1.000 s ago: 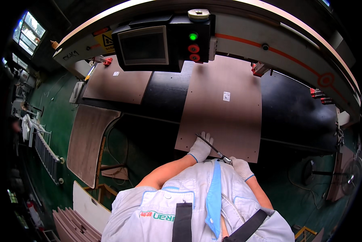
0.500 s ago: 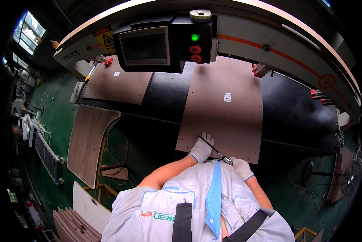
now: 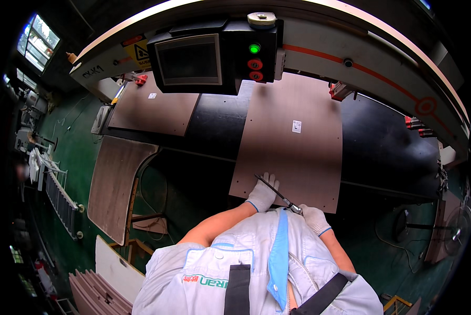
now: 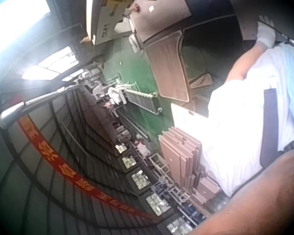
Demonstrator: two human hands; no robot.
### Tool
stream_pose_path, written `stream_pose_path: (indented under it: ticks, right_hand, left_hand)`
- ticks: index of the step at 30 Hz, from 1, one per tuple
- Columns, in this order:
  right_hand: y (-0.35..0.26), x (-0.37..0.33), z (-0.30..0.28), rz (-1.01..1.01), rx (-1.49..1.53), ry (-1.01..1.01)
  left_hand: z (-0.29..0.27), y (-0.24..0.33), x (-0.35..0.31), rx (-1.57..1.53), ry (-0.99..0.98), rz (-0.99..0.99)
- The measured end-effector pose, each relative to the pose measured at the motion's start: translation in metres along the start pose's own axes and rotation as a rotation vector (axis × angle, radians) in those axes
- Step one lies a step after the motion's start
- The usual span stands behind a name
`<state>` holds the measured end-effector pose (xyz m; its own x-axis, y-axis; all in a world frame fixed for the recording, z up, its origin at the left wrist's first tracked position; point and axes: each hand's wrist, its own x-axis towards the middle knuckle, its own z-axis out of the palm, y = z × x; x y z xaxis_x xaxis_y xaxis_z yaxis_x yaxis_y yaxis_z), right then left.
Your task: The person applies adhesive to various wooden panels using a spray applicator, moving the panels onto and off a machine table and stacking them on a nearby cart.
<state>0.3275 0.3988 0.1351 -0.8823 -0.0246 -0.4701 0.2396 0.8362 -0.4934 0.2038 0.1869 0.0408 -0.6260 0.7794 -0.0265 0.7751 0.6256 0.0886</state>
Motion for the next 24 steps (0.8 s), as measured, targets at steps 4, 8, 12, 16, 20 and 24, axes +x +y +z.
stream_pose_path:
  ticks: [4,8,12,16,20,24]
  right_hand:
    - [-0.002,0.0,-0.002,0.011,-0.013,-0.022]
    - [-0.001,-0.002,-0.002,-0.003,-0.022,-0.015]
    - [0.006,-0.001,0.002,-0.031,-0.05,-0.026]
    - [0.017,-0.001,0.003,-0.019,-0.051,-0.017]
    - [0.013,-0.008,0.003,0.045,-0.024,0.026]
    - [0.018,-0.009,0.012,0.074,0.003,0.035]
  left_hand:
    - [0.004,-0.001,-0.001,0.014,0.035,0.006]
    - [0.003,0.0,-0.001,0.017,0.044,0.01]
    - [0.005,-0.001,-0.004,0.022,0.073,0.016]
    - [-0.003,0.001,0.003,-0.017,-0.095,-0.011]
    - [0.011,-0.001,-0.008,0.039,0.023,0.035]
    - [0.012,-0.001,-0.01,0.053,-0.036,0.03]
